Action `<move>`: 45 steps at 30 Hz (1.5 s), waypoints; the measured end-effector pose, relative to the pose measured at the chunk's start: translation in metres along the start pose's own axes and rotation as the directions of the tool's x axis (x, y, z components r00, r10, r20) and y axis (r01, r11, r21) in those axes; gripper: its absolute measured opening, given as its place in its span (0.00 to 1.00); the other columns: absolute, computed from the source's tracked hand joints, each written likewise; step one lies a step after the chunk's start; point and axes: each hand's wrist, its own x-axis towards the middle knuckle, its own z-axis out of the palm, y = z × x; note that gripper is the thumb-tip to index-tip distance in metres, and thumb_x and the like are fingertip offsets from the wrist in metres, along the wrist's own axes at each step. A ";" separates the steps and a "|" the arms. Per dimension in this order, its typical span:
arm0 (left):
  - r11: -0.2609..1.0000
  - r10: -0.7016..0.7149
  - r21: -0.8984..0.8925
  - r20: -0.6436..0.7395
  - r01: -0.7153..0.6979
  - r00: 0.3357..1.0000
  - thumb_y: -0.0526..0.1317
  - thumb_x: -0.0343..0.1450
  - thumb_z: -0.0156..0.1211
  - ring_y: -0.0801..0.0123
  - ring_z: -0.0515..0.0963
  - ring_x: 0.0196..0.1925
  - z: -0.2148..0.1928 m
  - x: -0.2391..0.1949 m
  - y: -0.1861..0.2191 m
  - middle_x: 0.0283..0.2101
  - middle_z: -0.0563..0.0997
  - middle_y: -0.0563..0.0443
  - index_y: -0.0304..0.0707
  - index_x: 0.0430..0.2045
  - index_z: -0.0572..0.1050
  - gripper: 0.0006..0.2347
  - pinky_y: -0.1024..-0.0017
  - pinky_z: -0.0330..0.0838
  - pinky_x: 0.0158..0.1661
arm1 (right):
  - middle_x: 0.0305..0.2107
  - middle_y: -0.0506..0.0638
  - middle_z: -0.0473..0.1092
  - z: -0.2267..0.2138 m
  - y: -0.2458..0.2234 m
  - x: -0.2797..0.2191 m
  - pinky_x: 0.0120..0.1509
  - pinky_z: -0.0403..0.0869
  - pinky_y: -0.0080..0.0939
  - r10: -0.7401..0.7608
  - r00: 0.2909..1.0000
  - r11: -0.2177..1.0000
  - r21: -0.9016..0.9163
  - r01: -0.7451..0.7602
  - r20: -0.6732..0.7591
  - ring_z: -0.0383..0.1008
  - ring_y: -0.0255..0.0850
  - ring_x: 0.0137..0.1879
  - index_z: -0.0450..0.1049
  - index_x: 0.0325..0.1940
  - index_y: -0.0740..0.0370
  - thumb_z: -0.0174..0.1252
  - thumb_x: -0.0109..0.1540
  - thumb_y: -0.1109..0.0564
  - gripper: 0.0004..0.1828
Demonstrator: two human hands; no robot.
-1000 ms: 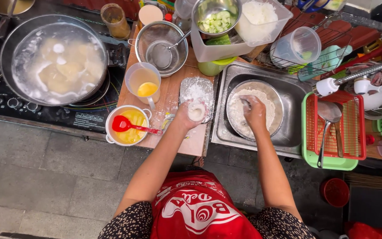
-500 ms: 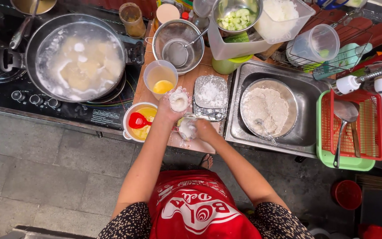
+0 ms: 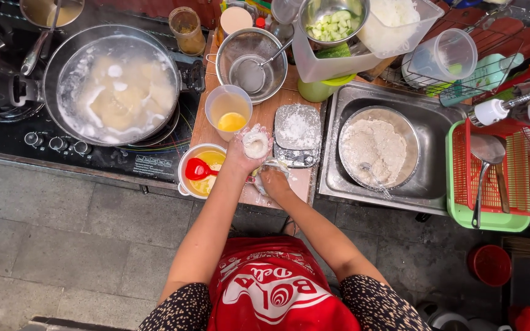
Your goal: Coating small dough balls with flour and arranging them on a tray in a kitchen setting.
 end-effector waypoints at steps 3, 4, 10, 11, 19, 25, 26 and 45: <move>1.000 -0.022 0.015 -0.007 0.022 1.000 0.44 0.74 0.48 0.49 0.83 0.42 -0.004 0.011 -0.004 0.40 0.83 0.42 0.36 0.41 0.79 0.14 0.48 0.78 0.43 | 0.28 0.61 0.75 -0.009 -0.002 -0.015 0.35 0.80 0.54 -0.086 0.991 0.994 -0.074 0.079 -0.102 0.82 0.57 0.34 0.77 0.30 0.66 0.50 0.61 0.64 0.11; 1.000 -0.025 0.016 -0.006 0.025 1.000 0.44 0.74 0.48 0.49 0.83 0.42 -0.003 0.013 -0.006 0.40 0.83 0.42 0.36 0.41 0.79 0.14 0.48 0.78 0.43 | 0.28 0.61 0.75 -0.008 -0.002 -0.017 0.35 0.80 0.54 -0.083 0.991 0.994 -0.076 0.075 -0.102 0.82 0.57 0.34 0.77 0.30 0.66 0.50 0.61 0.64 0.11; 0.998 -0.056 0.021 0.015 0.056 0.998 0.45 0.75 0.47 0.51 0.83 0.42 -0.003 0.033 -0.021 0.40 0.83 0.43 0.37 0.41 0.80 0.14 0.49 0.79 0.43 | 0.28 0.58 0.76 0.009 0.010 -0.021 0.33 0.79 0.51 -0.175 0.972 0.982 -0.099 0.160 -0.160 0.81 0.53 0.33 0.77 0.30 0.64 0.50 0.60 0.63 0.10; 0.998 -0.060 0.030 0.024 0.059 0.998 0.46 0.74 0.47 0.50 0.83 0.42 -0.005 0.039 -0.023 0.40 0.83 0.43 0.37 0.41 0.80 0.15 0.49 0.79 0.43 | 0.28 0.58 0.75 -0.011 0.006 -0.027 0.32 0.79 0.51 -0.163 0.969 0.986 -0.058 0.154 -0.186 0.80 0.54 0.32 0.77 0.29 0.65 0.51 0.60 0.64 0.10; 0.994 -0.101 0.045 0.042 0.099 0.994 0.46 0.72 0.50 0.45 0.83 0.40 -0.018 0.105 -0.064 0.38 0.83 0.39 0.35 0.37 0.80 0.15 0.46 0.79 0.41 | 0.43 0.68 0.77 -0.172 0.010 -0.075 0.57 0.76 0.54 0.522 0.845 0.574 0.782 -0.244 -0.119 0.77 0.61 0.54 0.79 0.51 0.71 0.66 0.54 0.59 0.22; 0.986 -0.147 0.079 0.028 0.144 0.989 0.45 0.70 0.50 0.44 0.83 0.40 -0.008 0.141 -0.129 0.38 0.83 0.38 0.35 0.38 0.80 0.14 0.43 0.78 0.42 | 0.43 0.54 0.79 -0.212 0.110 -0.096 0.55 0.80 0.41 0.701 0.713 -0.135 0.979 0.150 -0.013 0.80 0.39 0.48 0.75 0.55 0.66 0.63 0.61 0.66 0.17; 0.984 -0.152 0.099 0.026 0.148 0.988 0.44 0.69 0.51 0.46 0.83 0.38 -0.001 0.145 -0.143 0.36 0.83 0.39 0.35 0.35 0.80 0.13 0.46 0.77 0.39 | 0.45 0.56 0.78 -0.230 0.120 -0.100 0.57 0.80 0.40 0.697 0.714 -0.100 0.977 0.187 -0.065 0.80 0.40 0.49 0.74 0.56 0.68 0.61 0.61 0.66 0.18; 0.894 0.043 0.437 0.143 -0.102 0.989 0.57 0.76 0.50 0.66 0.82 0.49 0.104 0.154 -0.297 0.50 0.83 0.45 0.39 0.51 0.77 0.22 0.64 0.74 0.54 | 0.53 0.66 0.73 -0.267 0.217 -0.130 0.71 0.67 0.54 0.519 0.651 0.561 0.795 0.231 -0.555 0.70 0.52 0.64 0.73 0.60 0.73 0.49 0.53 0.76 0.30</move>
